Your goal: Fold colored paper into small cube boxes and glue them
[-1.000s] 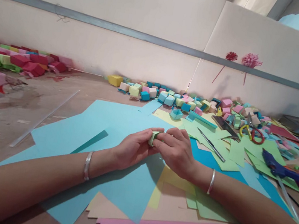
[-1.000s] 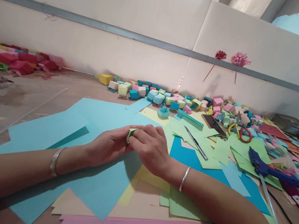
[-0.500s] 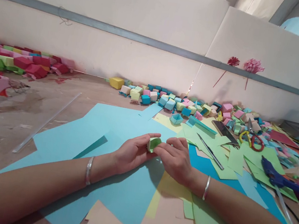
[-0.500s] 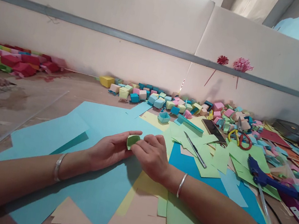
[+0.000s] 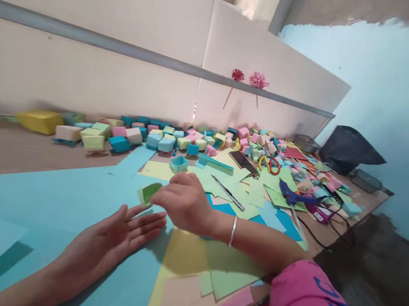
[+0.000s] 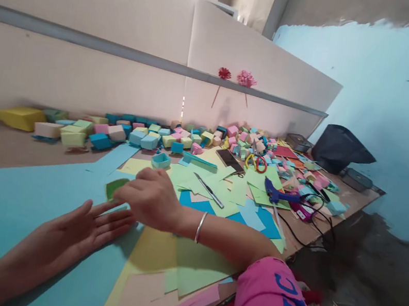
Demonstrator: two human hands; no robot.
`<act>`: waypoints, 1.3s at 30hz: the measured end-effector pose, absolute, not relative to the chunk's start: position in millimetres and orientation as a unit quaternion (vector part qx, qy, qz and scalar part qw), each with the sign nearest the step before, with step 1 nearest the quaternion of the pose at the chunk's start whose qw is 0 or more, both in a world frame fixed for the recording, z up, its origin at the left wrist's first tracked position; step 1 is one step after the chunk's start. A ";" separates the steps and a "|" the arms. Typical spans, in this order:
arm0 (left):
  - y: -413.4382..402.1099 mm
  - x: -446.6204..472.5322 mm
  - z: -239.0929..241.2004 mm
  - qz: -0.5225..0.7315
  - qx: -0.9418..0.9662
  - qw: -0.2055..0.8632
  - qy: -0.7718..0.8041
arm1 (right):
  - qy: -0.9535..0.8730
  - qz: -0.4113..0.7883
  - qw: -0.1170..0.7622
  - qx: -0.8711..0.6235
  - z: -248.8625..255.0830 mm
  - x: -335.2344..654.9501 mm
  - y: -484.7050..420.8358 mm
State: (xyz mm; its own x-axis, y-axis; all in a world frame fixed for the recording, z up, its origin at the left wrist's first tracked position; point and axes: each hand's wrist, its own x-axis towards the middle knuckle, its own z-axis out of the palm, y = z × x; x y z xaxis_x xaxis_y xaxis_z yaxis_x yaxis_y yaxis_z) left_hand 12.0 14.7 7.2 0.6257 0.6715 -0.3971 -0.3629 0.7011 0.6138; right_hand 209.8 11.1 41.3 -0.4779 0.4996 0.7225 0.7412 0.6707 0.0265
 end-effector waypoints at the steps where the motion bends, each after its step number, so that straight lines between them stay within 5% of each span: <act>1: 15.0 11.4 6.8 0.288 0.245 0.870 0.315 | -0.847 -0.164 0.345 -0.371 54.8 220.0 12.6; 7: 16.0 8.0 4.1 0.265 0.261 0.874 0.313 | -0.774 -0.142 0.365 -0.498 95.7 323.5 4.4; 11: 19.2 7.4 2.1 0.254 0.276 0.869 0.323 | -0.661 -0.163 0.319 -0.659 70.5 402.1 -20.3; 20: 18.9 12.7 9.7 0.252 0.303 0.833 0.389 | -0.568 -0.155 0.305 -0.749 29.1 466.5 -66.0; 32: 2.2 6.4 14.7 0.196 0.535 0.775 0.273 | -0.738 0.027 0.361 -0.569 41.4 349.3 -11.2; 39: -4.0 7.4 21.6 0.163 0.609 0.732 0.258 | -0.809 0.005 0.331 -0.486 26.3 234.8 73.1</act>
State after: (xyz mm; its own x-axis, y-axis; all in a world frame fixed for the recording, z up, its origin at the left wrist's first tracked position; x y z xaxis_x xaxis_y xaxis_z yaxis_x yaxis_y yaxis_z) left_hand 7.4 -4.0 21.6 0.8136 0.5526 -0.1808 0.0765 0.2064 0.9755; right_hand 234.8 73.1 26.3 -0.3082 0.7895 0.5307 0.7832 0.5273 -0.3295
